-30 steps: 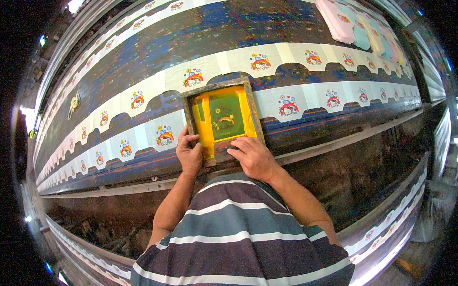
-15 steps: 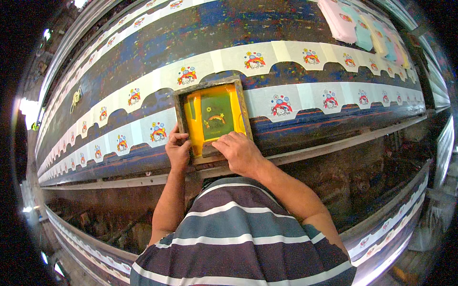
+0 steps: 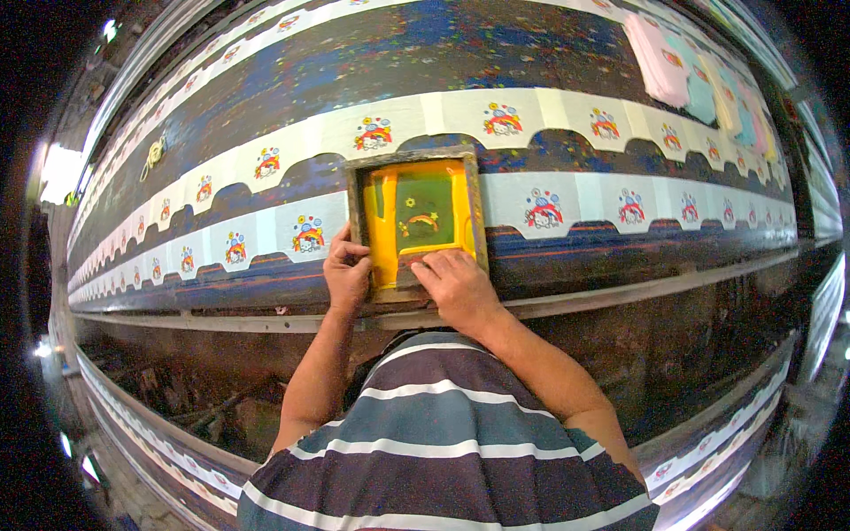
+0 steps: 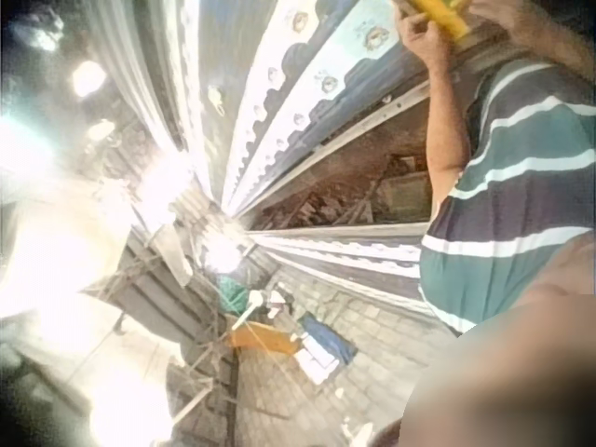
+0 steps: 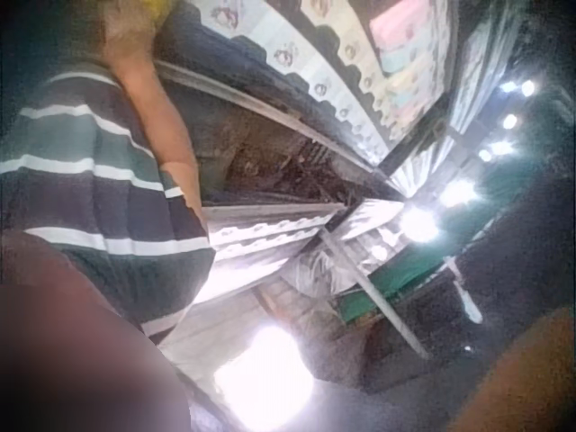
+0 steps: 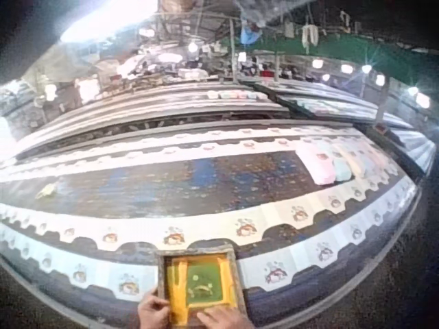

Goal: The person repeatedly rubs a small yellow and green printing block onto a moving conveyor belt of folded fabric items. The person holds the block with both hands and applies pressure to transfer a pattern onto each item as it passes underneath.

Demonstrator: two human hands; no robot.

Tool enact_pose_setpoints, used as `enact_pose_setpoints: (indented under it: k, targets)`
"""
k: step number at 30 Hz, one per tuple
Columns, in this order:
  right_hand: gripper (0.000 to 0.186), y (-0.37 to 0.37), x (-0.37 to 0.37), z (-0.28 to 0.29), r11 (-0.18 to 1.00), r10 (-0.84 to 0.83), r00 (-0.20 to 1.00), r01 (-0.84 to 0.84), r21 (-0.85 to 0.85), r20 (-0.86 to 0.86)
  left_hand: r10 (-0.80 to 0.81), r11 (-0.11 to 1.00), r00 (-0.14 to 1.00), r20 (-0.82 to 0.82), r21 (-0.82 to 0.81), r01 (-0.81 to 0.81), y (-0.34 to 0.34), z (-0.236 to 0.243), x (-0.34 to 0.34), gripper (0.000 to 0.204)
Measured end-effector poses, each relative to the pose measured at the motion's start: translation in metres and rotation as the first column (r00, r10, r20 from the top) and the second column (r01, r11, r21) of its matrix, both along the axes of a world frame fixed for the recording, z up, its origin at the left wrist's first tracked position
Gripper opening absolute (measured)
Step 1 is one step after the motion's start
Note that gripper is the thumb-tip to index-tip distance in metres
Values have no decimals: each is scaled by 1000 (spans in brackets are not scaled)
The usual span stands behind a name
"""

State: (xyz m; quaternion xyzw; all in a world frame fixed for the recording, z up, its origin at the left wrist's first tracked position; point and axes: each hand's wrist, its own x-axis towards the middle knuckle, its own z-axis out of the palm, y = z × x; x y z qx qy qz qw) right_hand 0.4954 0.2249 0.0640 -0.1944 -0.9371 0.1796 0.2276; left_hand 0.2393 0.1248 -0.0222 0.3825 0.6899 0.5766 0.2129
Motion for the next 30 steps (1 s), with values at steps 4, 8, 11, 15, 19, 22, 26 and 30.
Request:
enact_pose_setpoints:
  k: [4,8,11,15,19,22,26,30]
  targets:
    - [43,39,-22,-7,1000,-20,1000,20,24,-14,9,1000,1000,9,-3,-9,-1,-2,3,15]
    - [43,93,-56,-5,999,-24,1000,25,46,-9,14,1000,999,-48,4,-14,0,-3,5,14]
    - [42,119,-73,0,997,-46,999,48,68,-19,13,1000,994,-107,27,-11,1,-1,7,13]
    - [46,127,-77,1,996,-52,999,51,68,3,26,999,987,-156,26,-22,2,2,9,12]
    - [44,99,-63,-2,995,-39,998,34,90,56,33,999,989,-146,5,-33,2,6,12,13]
    - [42,70,-51,-3,996,-32,998,27,82,62,32,999,988,-153,-3,-33,3,7,12,14]
    - [44,28,-31,-1,999,-9,995,6,36,95,13,1000,985,-173,2,-13,1,5,10,17]
    - [45,3,-19,8,1000,1,995,0,-9,96,4,999,985,-174,39,2,3,3,10,18]
